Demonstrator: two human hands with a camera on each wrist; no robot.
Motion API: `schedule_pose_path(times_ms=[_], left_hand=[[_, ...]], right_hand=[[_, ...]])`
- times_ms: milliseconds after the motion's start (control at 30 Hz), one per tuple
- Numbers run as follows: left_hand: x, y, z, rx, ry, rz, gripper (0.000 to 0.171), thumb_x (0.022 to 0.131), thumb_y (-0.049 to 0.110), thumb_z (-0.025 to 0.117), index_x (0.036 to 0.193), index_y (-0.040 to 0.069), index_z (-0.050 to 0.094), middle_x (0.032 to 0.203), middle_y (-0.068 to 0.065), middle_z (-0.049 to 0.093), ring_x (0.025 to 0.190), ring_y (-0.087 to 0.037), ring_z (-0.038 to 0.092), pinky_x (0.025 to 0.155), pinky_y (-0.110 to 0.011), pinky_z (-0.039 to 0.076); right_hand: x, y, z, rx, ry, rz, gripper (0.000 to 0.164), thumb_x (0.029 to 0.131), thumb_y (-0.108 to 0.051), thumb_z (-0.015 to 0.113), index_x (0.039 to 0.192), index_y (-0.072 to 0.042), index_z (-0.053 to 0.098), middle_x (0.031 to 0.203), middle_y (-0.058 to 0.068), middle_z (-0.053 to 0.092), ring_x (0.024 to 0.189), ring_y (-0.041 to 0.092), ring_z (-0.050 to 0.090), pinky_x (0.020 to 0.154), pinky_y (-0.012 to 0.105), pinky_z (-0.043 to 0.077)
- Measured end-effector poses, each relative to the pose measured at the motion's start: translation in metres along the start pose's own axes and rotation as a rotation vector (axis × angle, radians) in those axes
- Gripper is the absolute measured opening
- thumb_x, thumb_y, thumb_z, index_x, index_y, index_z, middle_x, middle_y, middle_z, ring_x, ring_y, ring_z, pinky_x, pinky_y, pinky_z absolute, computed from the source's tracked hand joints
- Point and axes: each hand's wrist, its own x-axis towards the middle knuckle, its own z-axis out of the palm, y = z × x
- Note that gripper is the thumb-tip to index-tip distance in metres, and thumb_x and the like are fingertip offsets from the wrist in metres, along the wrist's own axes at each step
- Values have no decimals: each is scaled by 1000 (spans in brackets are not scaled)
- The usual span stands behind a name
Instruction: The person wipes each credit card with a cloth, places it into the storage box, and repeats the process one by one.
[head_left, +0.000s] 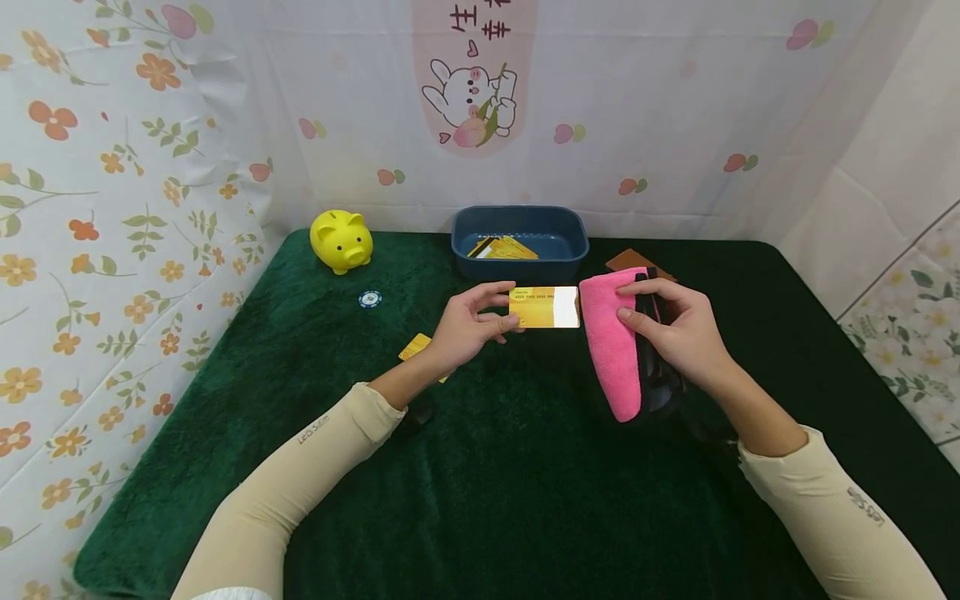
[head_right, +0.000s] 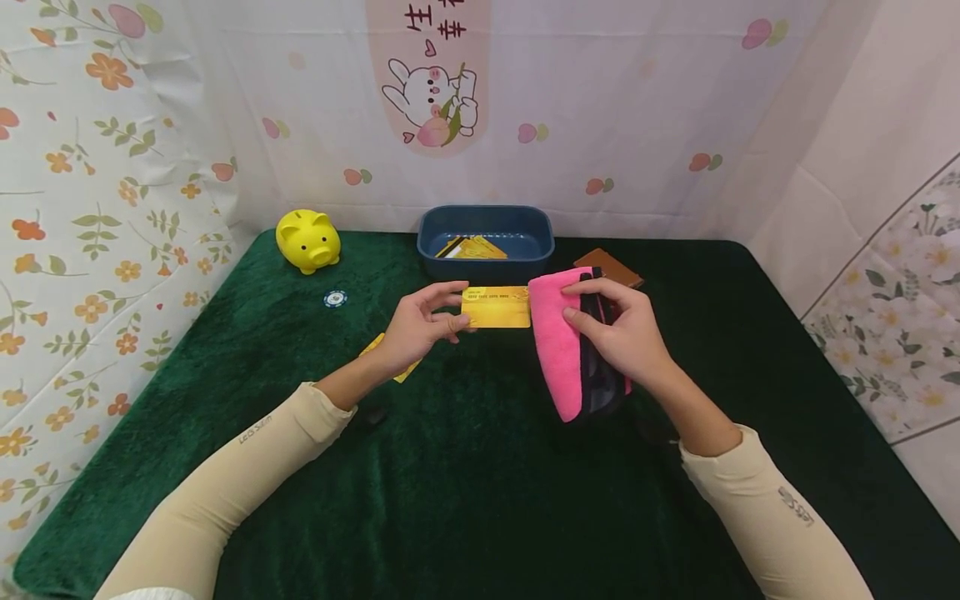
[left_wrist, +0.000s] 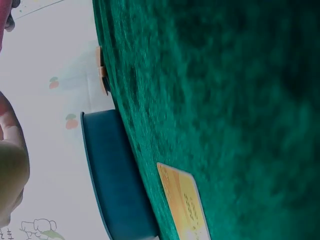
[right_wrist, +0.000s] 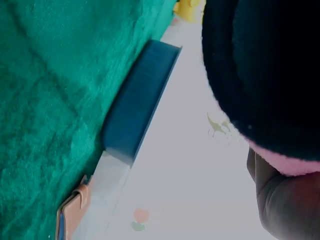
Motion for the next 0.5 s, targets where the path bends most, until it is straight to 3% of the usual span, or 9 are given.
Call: schedule_pose_path(times_ms=[133,500], left_hand=[[0,-1,1,-7,-10,-1,52,92,-1,68,141,1,50,123,-19,64,83,-17,72,68,-28,57],[-1,2,3,-38,-20,42,54,90,-8,66,141,1,50,124,-20,63,85,-19,72,74,-28,57]], right_hand=[[0,-1,3,5,-13,4,24,92,4,65,116,2,66,101,-2,65,75,12,63,66,22,58],[-2,2,7,-51,-49,65,25,95,-5,65,120,0,64,103,-2,63,75,13,62,68,24,58]])
